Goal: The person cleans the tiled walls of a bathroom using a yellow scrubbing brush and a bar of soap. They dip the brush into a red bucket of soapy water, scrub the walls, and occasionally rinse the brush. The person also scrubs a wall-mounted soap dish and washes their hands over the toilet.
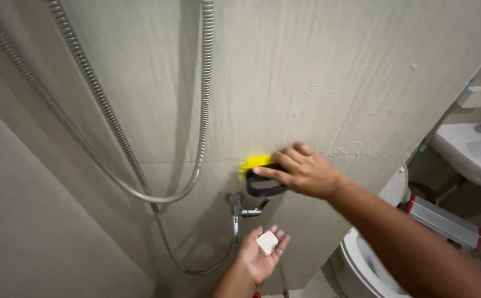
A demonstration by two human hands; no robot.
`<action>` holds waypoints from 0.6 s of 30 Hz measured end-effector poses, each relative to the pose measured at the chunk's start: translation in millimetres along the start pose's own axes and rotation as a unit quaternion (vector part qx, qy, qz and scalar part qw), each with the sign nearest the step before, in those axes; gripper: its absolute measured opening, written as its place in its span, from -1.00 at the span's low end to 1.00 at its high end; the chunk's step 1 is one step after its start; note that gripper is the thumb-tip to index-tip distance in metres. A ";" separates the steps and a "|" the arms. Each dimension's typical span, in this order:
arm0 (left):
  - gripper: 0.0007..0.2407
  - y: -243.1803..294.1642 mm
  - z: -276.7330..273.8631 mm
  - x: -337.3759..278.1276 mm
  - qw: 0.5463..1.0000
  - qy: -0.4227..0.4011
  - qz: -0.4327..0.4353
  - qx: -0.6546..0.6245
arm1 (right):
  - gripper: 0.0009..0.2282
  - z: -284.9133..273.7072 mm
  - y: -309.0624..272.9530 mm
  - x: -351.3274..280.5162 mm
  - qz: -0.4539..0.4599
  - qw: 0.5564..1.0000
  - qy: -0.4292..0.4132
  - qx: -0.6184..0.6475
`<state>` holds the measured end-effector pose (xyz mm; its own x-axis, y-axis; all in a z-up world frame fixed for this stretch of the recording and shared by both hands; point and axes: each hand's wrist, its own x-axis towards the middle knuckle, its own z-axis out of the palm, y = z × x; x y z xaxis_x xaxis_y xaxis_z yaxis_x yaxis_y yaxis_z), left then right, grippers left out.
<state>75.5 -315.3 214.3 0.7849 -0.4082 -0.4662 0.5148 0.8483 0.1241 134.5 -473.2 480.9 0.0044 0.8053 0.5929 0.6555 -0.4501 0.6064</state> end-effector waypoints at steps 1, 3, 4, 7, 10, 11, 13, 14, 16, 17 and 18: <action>-0.66 -1.3 5.0 -2.5 1.000 0.003 -0.003 0.008 | -0.51 -5.2 6.9 -9.4 -0.035 0.999 -0.038 -0.003; -0.66 -1.6 17.3 -8.7 1.000 0.006 -0.009 0.007 | -0.53 -25.7 36.7 -13.3 -0.030 0.999 -0.021 -0.007; -0.65 -3.3 22.5 -10.7 1.000 0.010 -0.012 0.002 | -0.54 -35.6 51.3 -16.8 -0.029 1.000 -0.002 -0.007; -0.64 -12.8 22.2 3.1 1.000 0.022 -0.014 0.006 | -0.53 -61.1 103.1 -34.8 0.062 0.986 0.055 -0.147; -0.63 -20.7 25.4 7.5 0.999 0.032 -0.027 0.013 | -0.48 -80.7 113.5 -39.5 0.174 0.966 0.103 -0.163; -0.63 -23.8 23.1 12.2 0.999 0.034 -0.030 0.014 | -0.48 -72.4 109.2 -43.5 0.176 0.966 0.100 -0.163; -0.64 -31.1 18.7 20.8 0.998 0.045 -0.040 0.019 | -0.45 -57.3 100.4 -51.8 0.212 0.955 0.142 -0.154; -0.64 -32.0 17.6 26.3 0.998 0.045 -0.041 0.019 | -0.45 -46.0 87.9 -55.3 0.212 0.955 0.141 -0.154; -0.65 -35.2 13.8 35.8 0.999 0.038 -0.037 0.009 | -0.48 -23.7 61.4 -62.2 0.167 0.975 0.131 -0.068; -0.65 -36.7 15.4 37.3 0.998 0.039 -0.038 0.008 | -0.48 -20.6 51.1 -65.1 0.167 0.975 0.130 -0.066; -0.64 -38.3 17.1 38.8 0.998 0.037 -0.044 0.008 | -0.49 -18.1 40.8 -68.2 0.138 0.983 0.115 -0.030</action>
<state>92.2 -369.4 206.4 0.7095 -0.4544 -0.5386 0.5865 0.8045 0.0938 147.2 -553.5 474.8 0.0007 0.5435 0.8394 0.6077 -0.6669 0.4313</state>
